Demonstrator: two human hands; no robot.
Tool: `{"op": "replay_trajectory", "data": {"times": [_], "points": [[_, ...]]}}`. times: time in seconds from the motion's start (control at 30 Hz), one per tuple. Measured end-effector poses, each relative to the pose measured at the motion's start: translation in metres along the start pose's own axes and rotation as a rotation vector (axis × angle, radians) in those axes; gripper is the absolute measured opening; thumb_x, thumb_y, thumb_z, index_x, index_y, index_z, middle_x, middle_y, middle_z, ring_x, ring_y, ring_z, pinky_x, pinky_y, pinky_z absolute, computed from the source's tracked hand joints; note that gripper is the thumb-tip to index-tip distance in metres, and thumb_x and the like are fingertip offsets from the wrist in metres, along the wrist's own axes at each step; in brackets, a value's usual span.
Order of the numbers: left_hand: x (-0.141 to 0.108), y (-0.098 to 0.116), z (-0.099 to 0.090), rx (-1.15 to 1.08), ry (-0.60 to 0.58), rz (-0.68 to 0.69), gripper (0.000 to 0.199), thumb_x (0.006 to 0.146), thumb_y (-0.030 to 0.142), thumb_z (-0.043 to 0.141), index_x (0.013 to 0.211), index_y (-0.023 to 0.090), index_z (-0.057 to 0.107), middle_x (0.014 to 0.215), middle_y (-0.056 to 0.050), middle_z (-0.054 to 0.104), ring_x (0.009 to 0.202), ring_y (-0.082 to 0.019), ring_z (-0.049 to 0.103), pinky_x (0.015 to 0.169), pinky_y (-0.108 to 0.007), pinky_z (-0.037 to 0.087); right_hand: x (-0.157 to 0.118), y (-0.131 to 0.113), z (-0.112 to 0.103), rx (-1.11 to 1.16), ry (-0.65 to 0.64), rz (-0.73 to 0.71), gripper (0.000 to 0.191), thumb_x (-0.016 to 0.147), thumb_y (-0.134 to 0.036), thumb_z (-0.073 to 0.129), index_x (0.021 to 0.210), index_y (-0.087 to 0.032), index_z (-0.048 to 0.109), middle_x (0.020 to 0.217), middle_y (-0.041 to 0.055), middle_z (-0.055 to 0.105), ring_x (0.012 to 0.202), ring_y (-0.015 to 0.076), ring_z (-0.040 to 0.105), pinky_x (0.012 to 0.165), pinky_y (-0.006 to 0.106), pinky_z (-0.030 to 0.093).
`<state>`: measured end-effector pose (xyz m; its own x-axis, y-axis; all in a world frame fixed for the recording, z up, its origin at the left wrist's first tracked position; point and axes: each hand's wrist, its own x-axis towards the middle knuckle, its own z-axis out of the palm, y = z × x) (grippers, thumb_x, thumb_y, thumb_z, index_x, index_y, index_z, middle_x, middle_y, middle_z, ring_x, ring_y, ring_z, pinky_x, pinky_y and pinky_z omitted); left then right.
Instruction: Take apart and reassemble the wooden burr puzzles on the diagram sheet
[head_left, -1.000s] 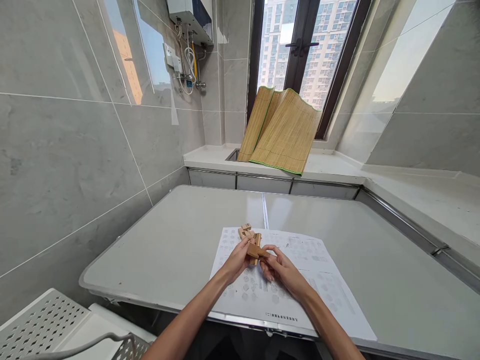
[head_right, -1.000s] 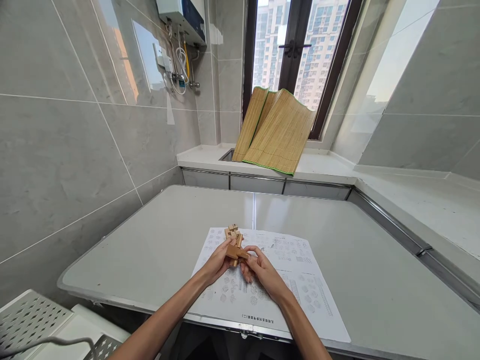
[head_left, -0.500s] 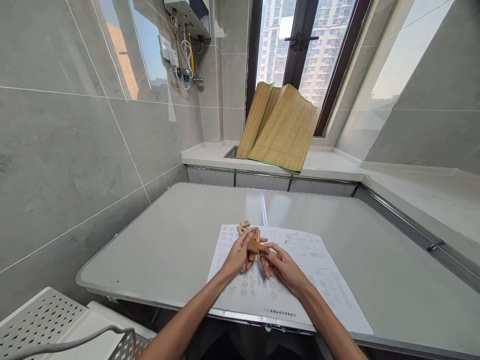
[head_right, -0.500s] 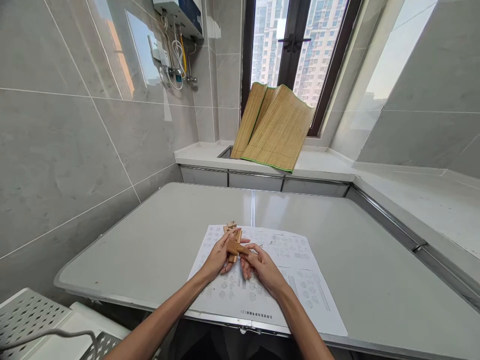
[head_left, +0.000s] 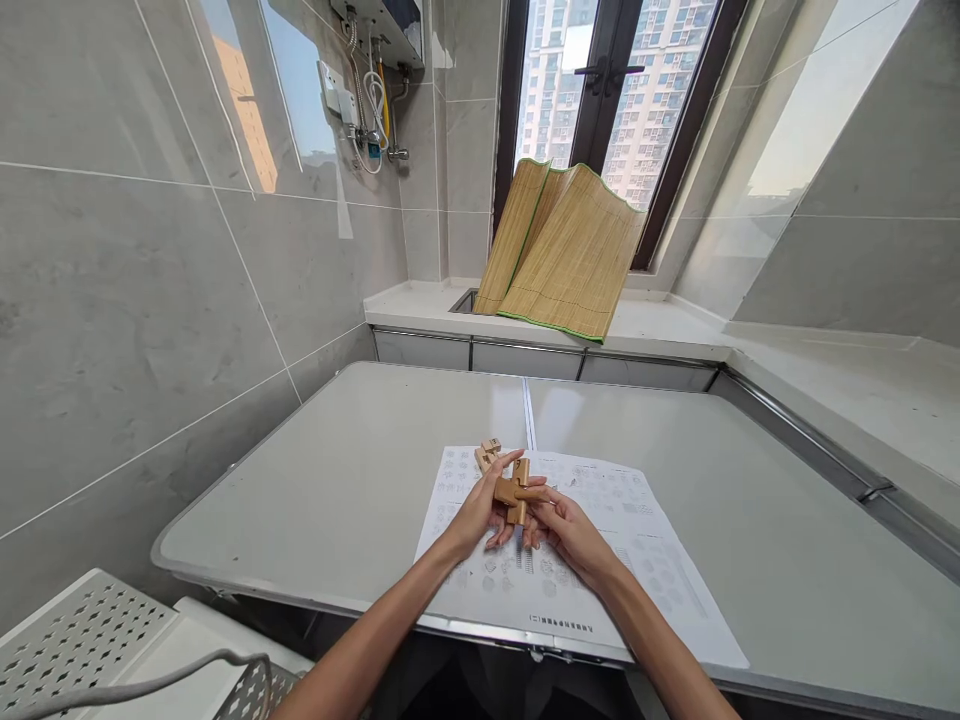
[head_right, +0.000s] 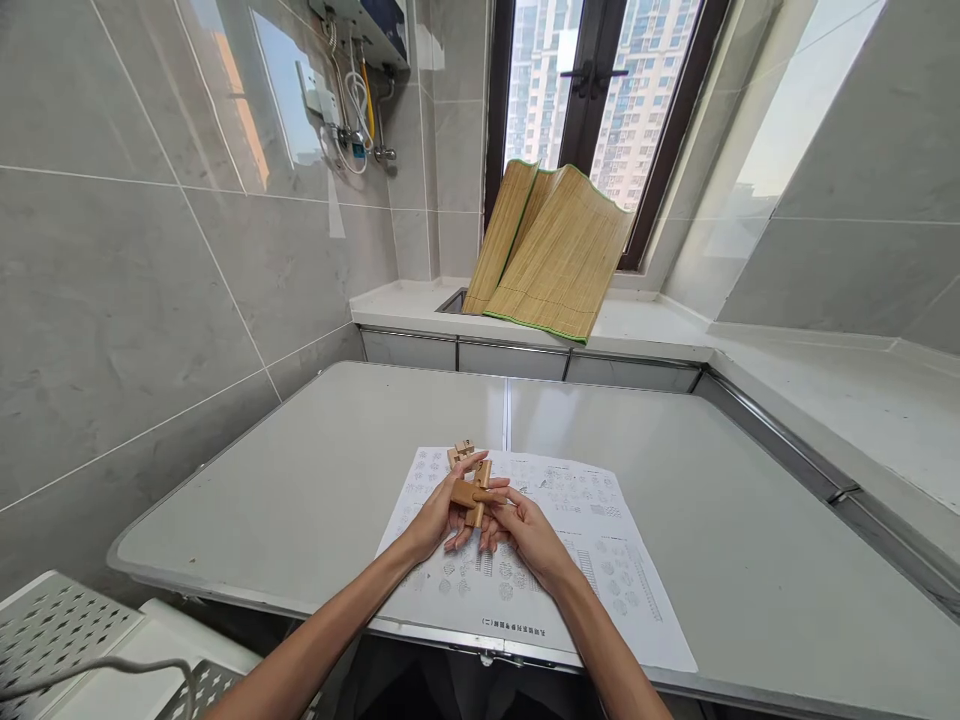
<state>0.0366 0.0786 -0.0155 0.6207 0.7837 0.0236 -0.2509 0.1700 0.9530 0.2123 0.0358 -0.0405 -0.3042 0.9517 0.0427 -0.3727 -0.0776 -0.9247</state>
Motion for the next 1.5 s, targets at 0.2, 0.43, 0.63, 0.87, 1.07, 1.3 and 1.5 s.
{"op": "replay_trajectory", "data": {"times": [0.2, 0.43, 0.63, 0.87, 1.07, 1.3, 1.5], "points": [[-0.004, 0.001, 0.0, 0.058, -0.053, 0.06, 0.083, 0.094, 0.068, 0.059, 0.16, 0.026, 0.03, 0.138, -0.021, 0.067, 0.042, -0.007, 0.062, 0.029, -0.016, 0.033, -0.001, -0.003, -0.002, 0.049, 0.037, 0.016, 0.045, 0.086, -0.052, 0.081, 0.116, -0.019, 0.071, 0.066, 0.0001, 0.071, 0.059, 0.0164, 0.065, 0.06, 0.028, 0.048], [-0.005, 0.001, 0.0, 0.107, -0.008, 0.023, 0.09, 0.084, 0.041, 0.084, 0.157, 0.028, 0.032, 0.122, -0.012, 0.073, 0.038, -0.004, 0.058, 0.029, -0.014, 0.032, -0.002, -0.004, -0.006, 0.077, 0.081, 0.021, 0.047, 0.084, -0.05, 0.083, 0.117, -0.019, 0.072, 0.063, -0.001, 0.068, 0.057, 0.0138, 0.062, 0.059, 0.026, 0.046], [-0.001, -0.002, -0.003, 0.135, 0.042, -0.004, 0.08, 0.084, 0.041, 0.083, 0.151, 0.019, 0.045, 0.082, 0.0, 0.073, 0.032, -0.004, 0.053, 0.028, -0.014, 0.027, -0.002, -0.004, -0.006, 0.044, 0.119, 0.011, 0.048, 0.081, -0.054, 0.085, 0.112, -0.02, 0.074, 0.064, -0.0015, 0.066, 0.055, 0.0131, 0.058, 0.058, 0.027, 0.046], [-0.001, -0.006, -0.004, 0.178, 0.066, 0.05, 0.083, 0.084, 0.039, 0.084, 0.155, 0.028, 0.042, 0.135, -0.016, 0.067, 0.038, -0.001, 0.057, 0.033, -0.015, 0.034, -0.003, -0.007, -0.007, -0.096, 0.181, -0.057, 0.051, 0.083, -0.063, 0.078, 0.111, -0.02, 0.072, 0.067, 0.0004, 0.066, 0.059, 0.0165, 0.059, 0.059, 0.03, 0.047], [-0.002, -0.006, -0.005, 0.256, 0.198, 0.116, 0.078, 0.088, 0.037, 0.08, 0.154, 0.033, 0.04, 0.164, -0.021, 0.04, 0.049, -0.003, 0.063, 0.045, -0.021, 0.049, -0.015, -0.031, -0.059, -0.378, 0.424, -0.128, 0.06, 0.082, -0.072, 0.071, 0.111, -0.021, 0.064, 0.081, 0.0057, 0.074, 0.061, 0.0199, 0.064, 0.059, 0.033, 0.049], [-0.001, -0.001, -0.001, 0.333, 0.251, 0.107, 0.049, 0.092, 0.048, 0.072, 0.133, 0.024, 0.056, 0.155, -0.018, 0.052, 0.047, -0.004, 0.06, 0.04, -0.02, 0.044, -0.035, -0.068, -0.136, -0.821, 0.804, -0.103, 0.039, 0.087, -0.058, 0.064, 0.102, -0.022, 0.066, 0.081, 0.0055, 0.078, 0.06, 0.0228, 0.068, 0.064, 0.036, 0.048], [0.001, -0.002, -0.005, 0.377, 0.277, 0.128, 0.041, 0.092, 0.052, 0.069, 0.119, 0.022, 0.061, 0.143, -0.016, 0.061, 0.045, -0.004, 0.057, 0.035, -0.018, 0.035, -0.063, -0.044, -0.135, -0.932, 0.926, -0.071, 0.049, 0.088, -0.052, 0.061, 0.125, -0.02, 0.059, 0.086, 0.0081, 0.08, 0.082, 0.0296, 0.074, 0.075, 0.039, 0.05]]}}
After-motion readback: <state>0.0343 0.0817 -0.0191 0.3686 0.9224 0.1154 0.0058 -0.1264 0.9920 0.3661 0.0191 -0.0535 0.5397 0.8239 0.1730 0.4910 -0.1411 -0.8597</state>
